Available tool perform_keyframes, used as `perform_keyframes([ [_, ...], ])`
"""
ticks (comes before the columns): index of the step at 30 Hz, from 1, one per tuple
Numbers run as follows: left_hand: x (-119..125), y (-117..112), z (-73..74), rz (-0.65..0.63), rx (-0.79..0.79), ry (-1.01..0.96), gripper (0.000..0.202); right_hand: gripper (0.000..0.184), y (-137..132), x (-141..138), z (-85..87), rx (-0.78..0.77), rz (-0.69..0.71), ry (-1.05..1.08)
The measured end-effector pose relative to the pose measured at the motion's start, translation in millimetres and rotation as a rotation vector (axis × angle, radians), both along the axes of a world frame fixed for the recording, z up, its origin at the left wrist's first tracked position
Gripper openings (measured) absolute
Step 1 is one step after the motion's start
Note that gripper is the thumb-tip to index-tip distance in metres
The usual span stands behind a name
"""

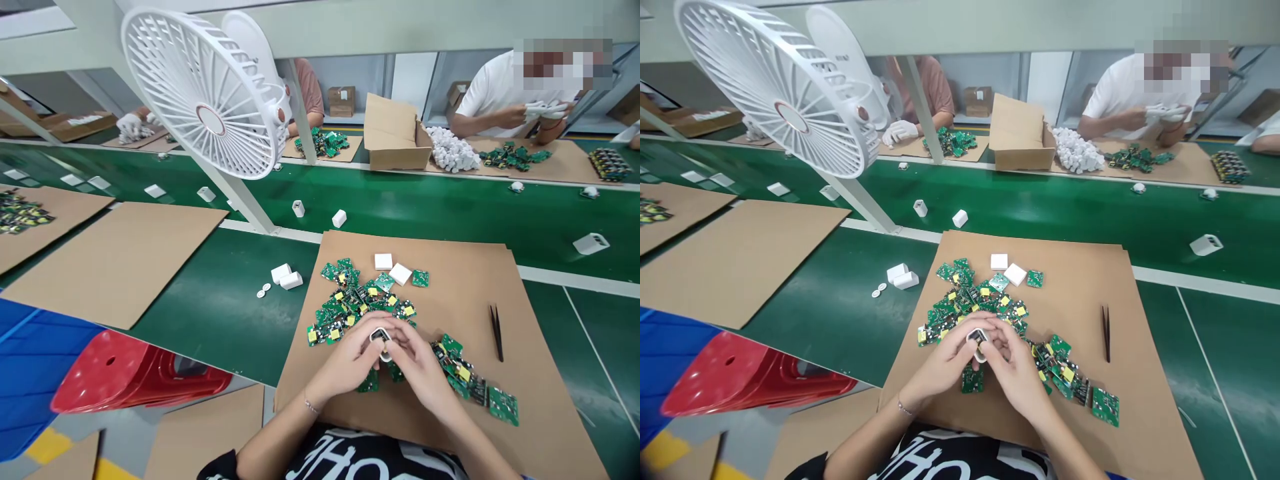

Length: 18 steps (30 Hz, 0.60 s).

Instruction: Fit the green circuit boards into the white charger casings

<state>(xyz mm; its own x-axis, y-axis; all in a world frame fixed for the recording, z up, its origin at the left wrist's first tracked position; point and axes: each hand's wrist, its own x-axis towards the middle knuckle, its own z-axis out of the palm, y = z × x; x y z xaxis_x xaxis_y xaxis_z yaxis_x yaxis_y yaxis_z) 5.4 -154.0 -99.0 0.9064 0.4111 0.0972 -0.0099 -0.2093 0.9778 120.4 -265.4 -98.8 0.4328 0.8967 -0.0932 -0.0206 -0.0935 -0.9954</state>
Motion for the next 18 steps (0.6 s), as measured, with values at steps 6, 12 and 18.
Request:
perform_keyframes([
  [6,-7.1,8.5,18.3,-0.008,0.286,-0.088,0.062,0.033,-4.6,11.0,19.3,0.117,-0.063,0.051],
  [12,-2.9,6.9,36.1,-0.09,0.221,-0.034,0.037,0.042,-13.2,5.7,25.0,0.051,0.001,-0.133],
  [18,5.3,-3.5,29.2,-0.031,0.325,-0.087,0.028,0.029,-15.6,-2.6,11.9,0.015,-0.068,-0.206],
])
